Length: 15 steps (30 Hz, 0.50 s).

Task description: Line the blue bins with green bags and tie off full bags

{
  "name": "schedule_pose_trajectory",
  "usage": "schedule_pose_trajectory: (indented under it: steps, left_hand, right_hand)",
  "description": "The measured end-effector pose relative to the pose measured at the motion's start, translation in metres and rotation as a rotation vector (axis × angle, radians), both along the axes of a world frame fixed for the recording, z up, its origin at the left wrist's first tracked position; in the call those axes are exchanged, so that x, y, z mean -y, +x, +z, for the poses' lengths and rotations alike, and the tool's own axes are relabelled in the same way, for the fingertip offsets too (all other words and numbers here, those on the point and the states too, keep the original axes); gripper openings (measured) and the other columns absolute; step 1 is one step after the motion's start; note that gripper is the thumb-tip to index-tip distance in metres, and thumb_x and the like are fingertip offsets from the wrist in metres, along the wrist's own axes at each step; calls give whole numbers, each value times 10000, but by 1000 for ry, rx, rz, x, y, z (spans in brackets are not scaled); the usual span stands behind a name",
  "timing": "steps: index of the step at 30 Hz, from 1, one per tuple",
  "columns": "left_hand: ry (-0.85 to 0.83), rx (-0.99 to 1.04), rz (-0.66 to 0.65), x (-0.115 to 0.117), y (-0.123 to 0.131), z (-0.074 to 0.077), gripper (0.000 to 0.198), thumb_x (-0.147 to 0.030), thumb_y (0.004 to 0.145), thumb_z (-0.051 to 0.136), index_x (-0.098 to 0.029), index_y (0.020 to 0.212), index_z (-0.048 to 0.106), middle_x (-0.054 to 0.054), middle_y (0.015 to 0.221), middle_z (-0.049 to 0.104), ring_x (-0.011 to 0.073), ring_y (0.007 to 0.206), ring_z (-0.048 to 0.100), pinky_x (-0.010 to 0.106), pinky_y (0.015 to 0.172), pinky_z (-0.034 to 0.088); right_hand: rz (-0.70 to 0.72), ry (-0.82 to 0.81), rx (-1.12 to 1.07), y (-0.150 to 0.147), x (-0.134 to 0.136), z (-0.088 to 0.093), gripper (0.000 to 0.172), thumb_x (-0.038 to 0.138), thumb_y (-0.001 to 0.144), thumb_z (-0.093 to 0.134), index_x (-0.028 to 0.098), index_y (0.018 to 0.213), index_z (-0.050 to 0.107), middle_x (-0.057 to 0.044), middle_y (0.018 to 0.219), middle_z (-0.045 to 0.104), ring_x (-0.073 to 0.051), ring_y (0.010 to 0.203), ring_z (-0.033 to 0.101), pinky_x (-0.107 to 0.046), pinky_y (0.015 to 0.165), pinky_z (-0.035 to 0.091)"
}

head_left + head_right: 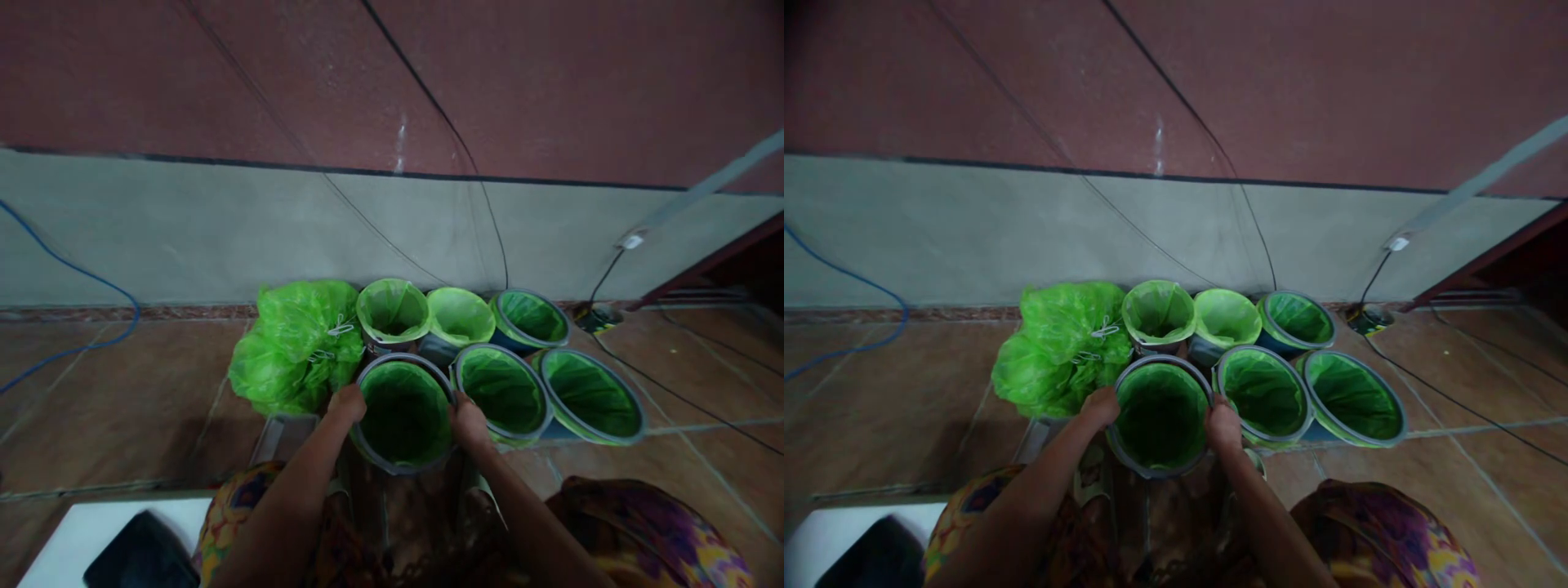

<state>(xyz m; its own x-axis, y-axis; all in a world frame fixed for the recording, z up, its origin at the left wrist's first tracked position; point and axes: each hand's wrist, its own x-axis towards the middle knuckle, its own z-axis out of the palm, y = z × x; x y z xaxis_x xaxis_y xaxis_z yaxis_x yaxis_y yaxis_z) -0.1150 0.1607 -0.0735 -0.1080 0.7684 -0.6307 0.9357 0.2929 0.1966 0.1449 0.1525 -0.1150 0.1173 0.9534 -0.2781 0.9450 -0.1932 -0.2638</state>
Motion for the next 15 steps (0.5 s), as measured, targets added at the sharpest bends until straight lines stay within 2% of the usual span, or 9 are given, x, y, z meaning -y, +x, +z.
schedule_pose_trajectory:
  steps: [3, 8, 13, 15]
  left_hand:
    - [-25, -28, 2, 0, -1, -5, 329, -161, 812, 548, -83, 1100, 686, 235, 1135, 684, 305, 1095, 649, 324, 830, 532]
    - [-55, -19, 17, -2, 2, -7, 301, -264, 840, 609, -116, 1094, 677, 217, 1085, 690, 299, 1051, 657, 335, 800, 532]
    - [-69, 8, 16, 1, 3, -6, 369, -397, 903, 578, -148, 1175, 600, 109, 1139, 641, 205, 998, 636, 390, 849, 538]
    - [-69, 15, 18, 3, 3, -6, 374, -415, 912, 559, -158, 1183, 589, 89, 1148, 631, 191, 988, 630, 396, 851, 538]
  right_hand:
    - [81, -35, 80, -3, -1, -7, 344, 182, 947, 388, 62, 1227, 548, -178, 1088, 689, -245, 1047, 653, -283, 880, 445]
    - [98, -100, 173, -6, -7, -14, 308, 180, 958, 365, 90, 1162, 577, -187, 1122, 674, -242, 1007, 672, -297, 819, 468]
    - [138, -144, 209, -8, -6, -22, 294, 130, 939, 379, 99, 1138, 594, -195, 1074, 684, -228, 972, 688, -292, 788, 478]
    - [142, -153, 211, -8, -4, -25, 295, 108, 931, 380, 95, 1129, 599, -195, 1032, 693, -219, 949, 697, -285, 782, 483]
